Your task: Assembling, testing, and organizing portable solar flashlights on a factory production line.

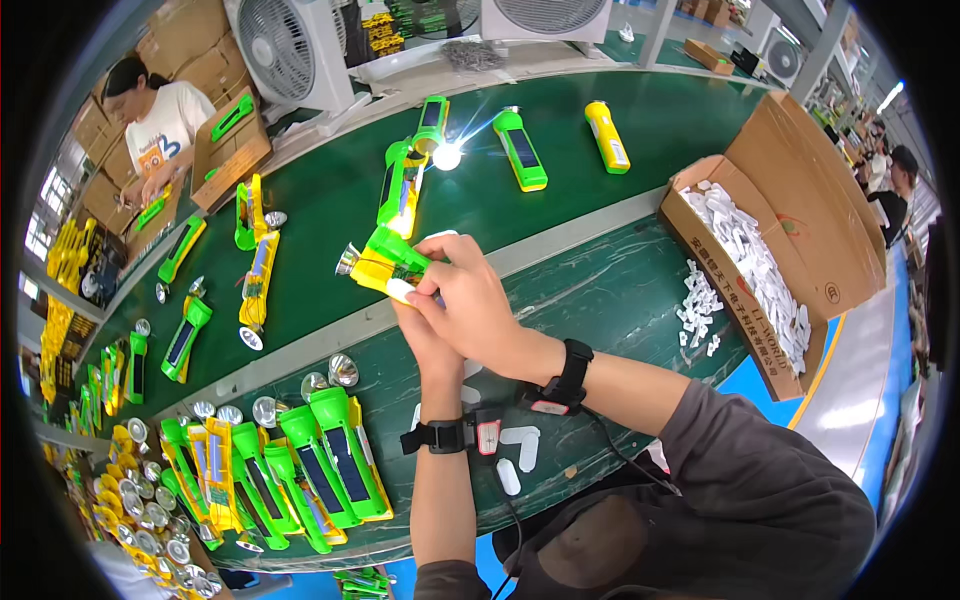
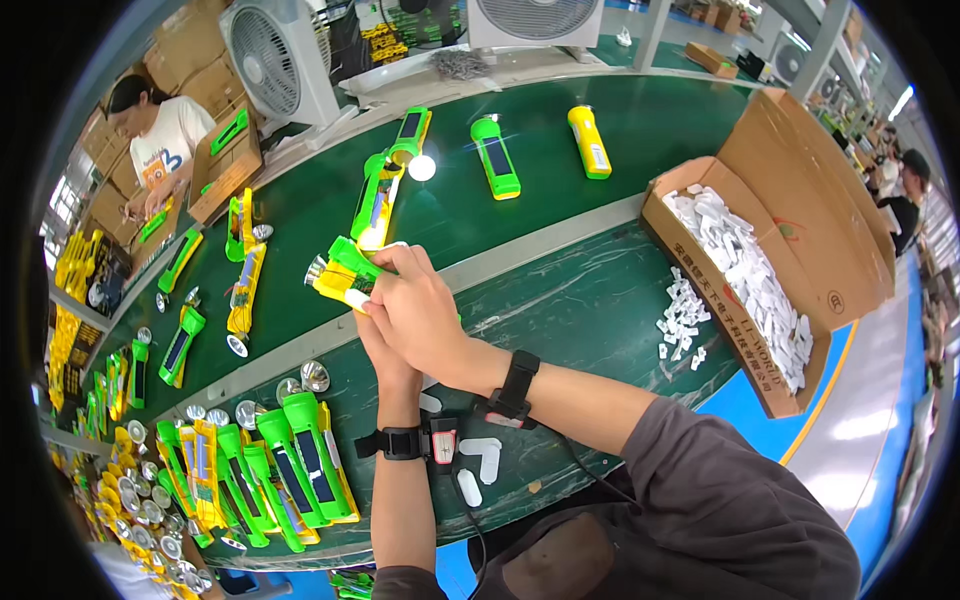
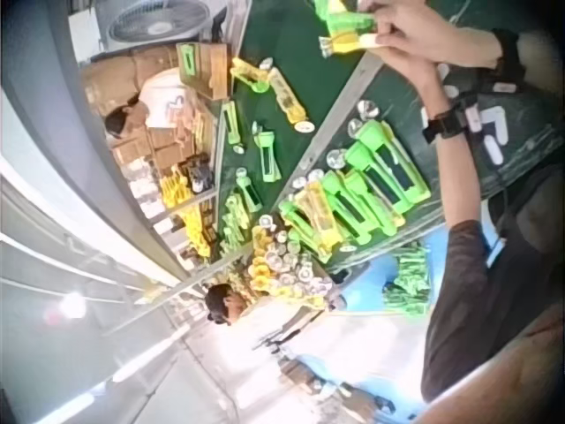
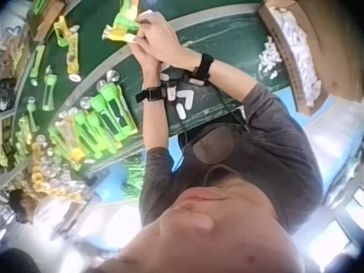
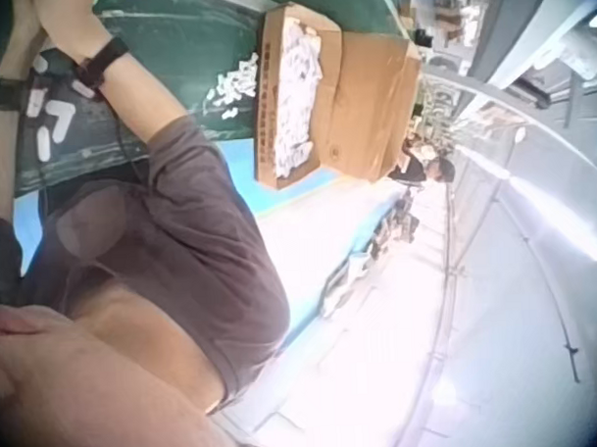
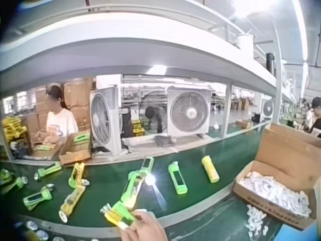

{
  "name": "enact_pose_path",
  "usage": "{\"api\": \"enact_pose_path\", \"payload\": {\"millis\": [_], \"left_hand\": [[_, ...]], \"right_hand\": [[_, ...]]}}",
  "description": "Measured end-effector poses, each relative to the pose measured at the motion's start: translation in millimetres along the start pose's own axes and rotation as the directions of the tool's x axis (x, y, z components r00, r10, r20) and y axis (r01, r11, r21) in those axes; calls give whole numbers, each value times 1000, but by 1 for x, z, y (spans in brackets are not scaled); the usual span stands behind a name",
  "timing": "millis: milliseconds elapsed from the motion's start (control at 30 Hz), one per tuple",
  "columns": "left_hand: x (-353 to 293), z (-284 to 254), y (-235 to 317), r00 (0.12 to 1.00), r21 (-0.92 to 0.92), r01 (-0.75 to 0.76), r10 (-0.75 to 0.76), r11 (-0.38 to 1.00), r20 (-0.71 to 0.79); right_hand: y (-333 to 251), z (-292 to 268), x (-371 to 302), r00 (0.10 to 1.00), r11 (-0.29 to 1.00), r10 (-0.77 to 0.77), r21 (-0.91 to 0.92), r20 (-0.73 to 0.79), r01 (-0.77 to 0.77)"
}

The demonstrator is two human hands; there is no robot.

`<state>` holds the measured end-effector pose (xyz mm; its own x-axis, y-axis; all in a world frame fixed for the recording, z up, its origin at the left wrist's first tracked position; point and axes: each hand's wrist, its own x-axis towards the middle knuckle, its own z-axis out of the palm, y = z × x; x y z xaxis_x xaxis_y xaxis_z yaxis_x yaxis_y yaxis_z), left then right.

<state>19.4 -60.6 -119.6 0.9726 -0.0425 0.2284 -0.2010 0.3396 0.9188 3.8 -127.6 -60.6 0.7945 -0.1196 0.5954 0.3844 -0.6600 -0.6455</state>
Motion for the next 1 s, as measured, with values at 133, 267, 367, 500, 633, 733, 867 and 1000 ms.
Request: {"api": "enact_pose_path", "payload": {"millis": [133, 267, 367, 500, 633, 733, 867, 1000], "left_hand": [[2, -2, 1, 998, 13, 22, -22, 1000, 58], [-4, 4, -1, 993, 49, 40, -45, 998, 107], [-5, 2, 1, 989, 77, 59, -69, 995, 134], [-3, 5, -1, 982, 111, 89, -106, 990, 155], [-8, 5, -3, 975, 128, 128, -149, 983, 166], [-9, 2, -3, 970, 123, 153, -173, 981, 172], [-7, -7, 1, 970, 95, 177, -190, 980, 153], [-9, -7, -3, 971, 53, 195, -201, 979, 128]], "right_hand": [[8, 1, -6, 999, 993, 17, 115, -40, -12], [3, -10, -12, 993, 986, 104, 135, -50, -96], [8, -9, -14, 986, 965, 143, 232, -86, -120], [14, -12, -15, 976, 937, 197, 312, -94, -159], [7, -16, -13, 968, 937, 237, 282, -76, -207], [7, -13, -15, 969, 949, 218, 257, -119, -182], [5, -10, -15, 987, 989, 106, 112, -123, -93], [21, -31, -19, 996, 977, 1, 213, -87, 17]]}}
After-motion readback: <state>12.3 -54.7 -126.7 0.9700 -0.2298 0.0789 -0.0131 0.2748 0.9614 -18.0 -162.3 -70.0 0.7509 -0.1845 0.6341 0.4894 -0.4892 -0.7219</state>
